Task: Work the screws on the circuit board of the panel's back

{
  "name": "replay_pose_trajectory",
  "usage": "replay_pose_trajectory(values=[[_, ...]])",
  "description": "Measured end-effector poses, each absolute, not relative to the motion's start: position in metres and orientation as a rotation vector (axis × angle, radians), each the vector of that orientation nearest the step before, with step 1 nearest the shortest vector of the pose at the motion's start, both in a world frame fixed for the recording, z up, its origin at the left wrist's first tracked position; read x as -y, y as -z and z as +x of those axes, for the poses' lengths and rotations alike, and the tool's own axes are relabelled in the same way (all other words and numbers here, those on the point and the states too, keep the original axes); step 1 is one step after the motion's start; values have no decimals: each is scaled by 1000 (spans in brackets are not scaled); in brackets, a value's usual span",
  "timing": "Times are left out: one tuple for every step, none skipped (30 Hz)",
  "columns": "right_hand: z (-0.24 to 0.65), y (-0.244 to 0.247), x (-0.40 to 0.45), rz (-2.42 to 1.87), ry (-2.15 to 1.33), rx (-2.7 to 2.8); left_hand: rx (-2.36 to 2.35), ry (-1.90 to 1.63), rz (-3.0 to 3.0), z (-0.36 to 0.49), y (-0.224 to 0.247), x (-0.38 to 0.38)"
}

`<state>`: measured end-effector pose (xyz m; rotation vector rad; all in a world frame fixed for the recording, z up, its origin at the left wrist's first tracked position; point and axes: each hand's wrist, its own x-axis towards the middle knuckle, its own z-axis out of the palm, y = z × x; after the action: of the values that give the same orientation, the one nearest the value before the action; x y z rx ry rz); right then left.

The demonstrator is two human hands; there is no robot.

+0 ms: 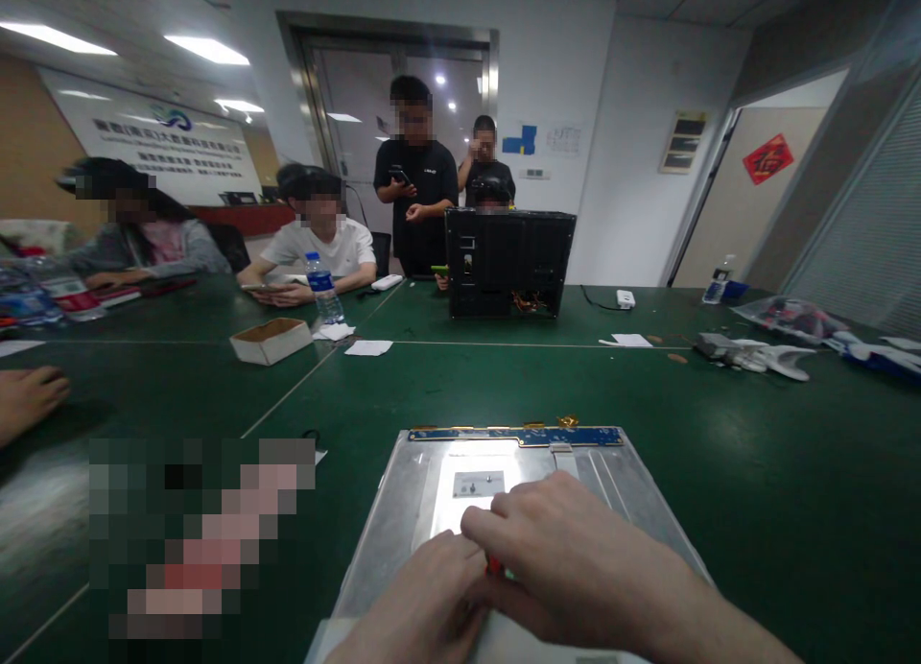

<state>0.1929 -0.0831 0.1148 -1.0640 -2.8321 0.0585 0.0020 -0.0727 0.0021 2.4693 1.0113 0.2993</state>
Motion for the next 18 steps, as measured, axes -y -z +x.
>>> replay_pose_trajectory(values=[[193, -114, 83, -1079, -47, 2834, -994, -320, 2467, 2, -3, 73], [193, -114, 82, -1091, -39, 2837, -973, -340, 2464, 3, -5, 73], [192, -113, 82, -1095, -37, 2839, -953, -355, 2460, 3, -6, 74], [192, -113, 82, -1098, -35, 2837, -941, -365, 2456, 4, -7, 74], [192, -113, 82, -1091, -38, 2836, -937, -372, 2453, 4, -7, 74], [192, -114, 82, -1083, -40, 2834, -941, -376, 2451, 4, -7, 74], [191, -114, 82, -1077, -46, 2833, -953, -379, 2448, 3, -6, 74], [191, -115, 82, -1076, -53, 2832, -968, -377, 2447, 3, -5, 75], [191, -115, 82, -1077, -63, 2833, -982, -374, 2445, 2, -4, 75], [191, -115, 82, -1077, -71, 2834, -992, -369, 2443, 2, -3, 75], [191, -115, 82, -1080, -77, 2832, -1001, -363, 2442, 2, -2, 75], [191, -115, 82, -1084, -77, 2829, -1006, -357, 2443, 2, -1, 75], [191, -115, 82, -1081, -78, 2827, -1011, -353, 2444, 2, -1, 75], [191, -115, 82, -1080, -76, 2824, -1015, -350, 2445, 2, -1, 75], [192, -115, 82, -1079, -75, 2822, -1018, -347, 2447, 2, -1, 75], [192, -115, 82, -1080, -72, 2820, -1019, -341, 2447, 2, 0, 75], [192, -115, 82, -1082, -70, 2820, -1014, -332, 2447, 2, 0, 74], [192, -115, 82, -1085, -68, 2821, -1008, -322, 2447, 2, 0, 74]])
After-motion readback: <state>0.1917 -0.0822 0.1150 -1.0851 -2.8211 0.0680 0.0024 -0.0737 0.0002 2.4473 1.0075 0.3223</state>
